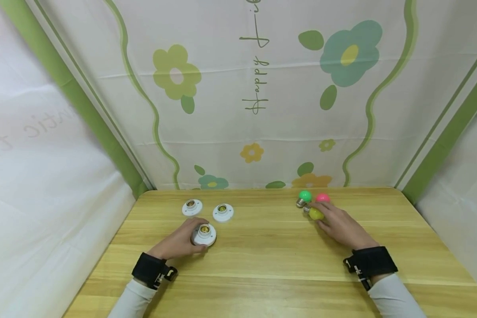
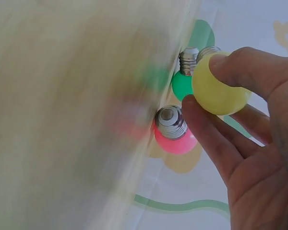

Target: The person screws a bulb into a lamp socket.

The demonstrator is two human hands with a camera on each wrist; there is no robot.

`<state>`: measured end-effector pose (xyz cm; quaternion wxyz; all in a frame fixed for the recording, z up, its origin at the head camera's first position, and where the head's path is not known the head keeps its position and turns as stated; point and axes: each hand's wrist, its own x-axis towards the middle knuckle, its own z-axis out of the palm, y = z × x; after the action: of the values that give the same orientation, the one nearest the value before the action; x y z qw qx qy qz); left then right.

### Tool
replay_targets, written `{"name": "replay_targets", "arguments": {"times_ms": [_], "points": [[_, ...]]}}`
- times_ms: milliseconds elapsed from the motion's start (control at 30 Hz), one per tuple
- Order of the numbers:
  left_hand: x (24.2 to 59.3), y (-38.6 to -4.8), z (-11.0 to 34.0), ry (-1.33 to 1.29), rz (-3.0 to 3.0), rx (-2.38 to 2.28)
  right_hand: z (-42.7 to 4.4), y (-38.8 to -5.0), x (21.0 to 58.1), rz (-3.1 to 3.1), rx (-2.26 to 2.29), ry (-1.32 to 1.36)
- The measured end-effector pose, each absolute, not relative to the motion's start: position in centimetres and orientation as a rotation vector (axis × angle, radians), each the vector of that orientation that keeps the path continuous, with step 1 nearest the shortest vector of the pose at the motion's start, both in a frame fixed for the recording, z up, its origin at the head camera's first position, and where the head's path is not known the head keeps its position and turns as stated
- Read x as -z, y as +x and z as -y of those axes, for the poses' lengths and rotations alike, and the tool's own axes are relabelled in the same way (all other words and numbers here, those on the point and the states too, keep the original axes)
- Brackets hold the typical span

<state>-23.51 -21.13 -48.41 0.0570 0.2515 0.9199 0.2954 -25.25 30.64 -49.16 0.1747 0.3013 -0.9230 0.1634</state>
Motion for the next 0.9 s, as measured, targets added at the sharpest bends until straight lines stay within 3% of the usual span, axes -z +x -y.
{"name": "replay_targets", "arguments": {"times_ms": [900], "points": [[47.9,-23.4,19.8,0.852,-2.775,-0.953,-29.7,-25.3,48.7,2.493,-0.396,0.941]]}}
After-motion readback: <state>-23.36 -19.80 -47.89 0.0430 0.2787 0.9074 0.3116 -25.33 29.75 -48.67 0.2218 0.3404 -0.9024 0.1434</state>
